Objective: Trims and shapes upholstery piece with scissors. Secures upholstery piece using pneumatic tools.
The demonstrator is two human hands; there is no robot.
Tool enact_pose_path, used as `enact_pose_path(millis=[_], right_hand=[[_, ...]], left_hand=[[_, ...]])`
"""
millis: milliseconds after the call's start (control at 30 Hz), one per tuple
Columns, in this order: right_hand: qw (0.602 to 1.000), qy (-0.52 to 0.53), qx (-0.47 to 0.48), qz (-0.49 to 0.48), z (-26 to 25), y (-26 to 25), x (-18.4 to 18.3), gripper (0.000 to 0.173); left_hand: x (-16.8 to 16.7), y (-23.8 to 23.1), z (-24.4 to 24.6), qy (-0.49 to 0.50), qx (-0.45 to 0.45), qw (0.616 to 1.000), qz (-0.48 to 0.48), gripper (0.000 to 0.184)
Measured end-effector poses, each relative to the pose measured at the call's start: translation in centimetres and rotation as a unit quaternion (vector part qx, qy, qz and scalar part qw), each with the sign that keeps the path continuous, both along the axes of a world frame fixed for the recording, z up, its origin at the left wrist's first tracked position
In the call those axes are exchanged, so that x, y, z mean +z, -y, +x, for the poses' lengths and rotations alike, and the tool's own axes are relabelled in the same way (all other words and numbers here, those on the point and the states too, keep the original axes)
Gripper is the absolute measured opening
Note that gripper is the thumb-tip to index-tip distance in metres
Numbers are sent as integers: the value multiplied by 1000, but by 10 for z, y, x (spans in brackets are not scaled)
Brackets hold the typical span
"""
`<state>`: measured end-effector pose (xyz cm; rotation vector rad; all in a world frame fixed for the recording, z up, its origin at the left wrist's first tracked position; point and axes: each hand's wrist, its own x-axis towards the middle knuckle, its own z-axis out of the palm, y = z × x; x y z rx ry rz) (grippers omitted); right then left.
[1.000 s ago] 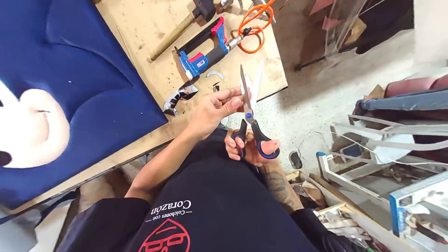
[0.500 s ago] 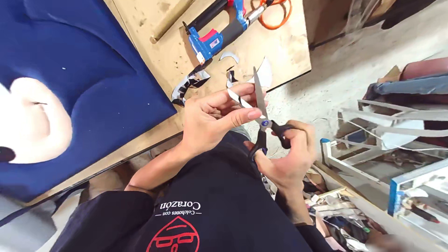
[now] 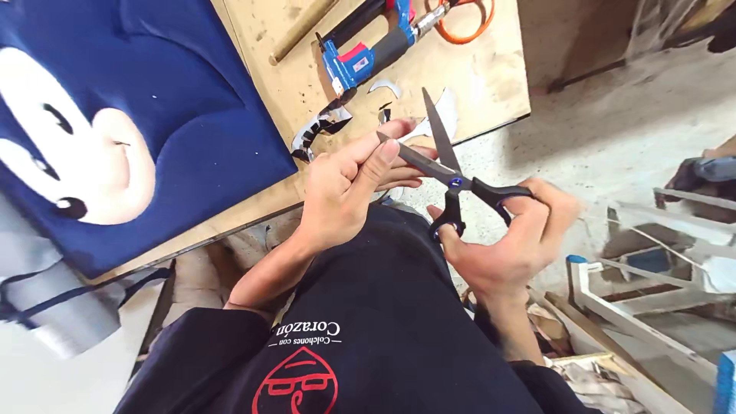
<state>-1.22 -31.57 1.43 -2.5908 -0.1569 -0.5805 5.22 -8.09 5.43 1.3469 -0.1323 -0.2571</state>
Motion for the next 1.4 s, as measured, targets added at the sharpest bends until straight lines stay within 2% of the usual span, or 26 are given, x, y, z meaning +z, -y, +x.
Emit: enact_pose_path(millis=[100,167,233,267,333,367,400,467,533,633,700,733,800,900,1000,1033,1133,1233,1333,1400], right_hand=[[999,-10,21,25,1,19,1,60],[996,-43,41,63,3,30,3,58],[986,-90,68,126,5,41,1,56],[975,-121,88,167,7,47,-2,56],[937,-196,140,253,11,62,-14,54],[913,-232,165,293,14,68,-21,50],[889,-267,181,326,18,74,-29,45],[844,-333,193,374,20,80,-42,35],[817,-385,205,377,18,80,-55,31],[800,-434,236,340,19,68,-66,38],[790,-454,255,324,21,53,-69,47],[789,-455,253,327,21,43,-69,48],[792,-445,217,357,22,21,-66,39],[774,-442,207,404,27,-8,-59,34],[738,-427,277,442,35,-39,-52,54],[737,-410,296,448,41,-52,-50,61],[778,-322,323,433,72,-95,-42,69],[845,-260,328,334,103,-125,-34,76],[870,-230,341,271,113,-133,-29,71],[884,-207,338,248,108,-130,-31,62]], left_hand=[[-1,11,0,3,-42,998,-55,36],[-4,23,-4,-15,-24,995,-95,29],[-10,35,-8,-41,14,996,-82,22],[-18,40,-9,-52,37,997,-44,20],[-48,43,-10,-53,95,986,125,18],[-69,38,-8,-36,129,962,238,18],[-91,28,-5,-12,166,922,350,20],[-124,-6,3,-23,195,839,508,31],[-146,-42,20,-76,178,802,566,49],[-176,-79,49,-91,117,782,605,71],[-190,-93,67,-93,61,772,626,78],[-193,-97,72,-100,45,768,631,76],[-194,-103,77,-129,22,774,619,62],[-195,-112,72,-133,41,821,554,45],[-184,-116,63,-141,66,864,479,38],[-178,-115,63,-137,64,876,457,36],[-158,-108,58,-99,38,926,364,27],[-127,-97,47,-50,21,958,283,22],[-85,-98,45,-62,38,967,242,23],[-72,-105,37,-120,30,984,125,25]])
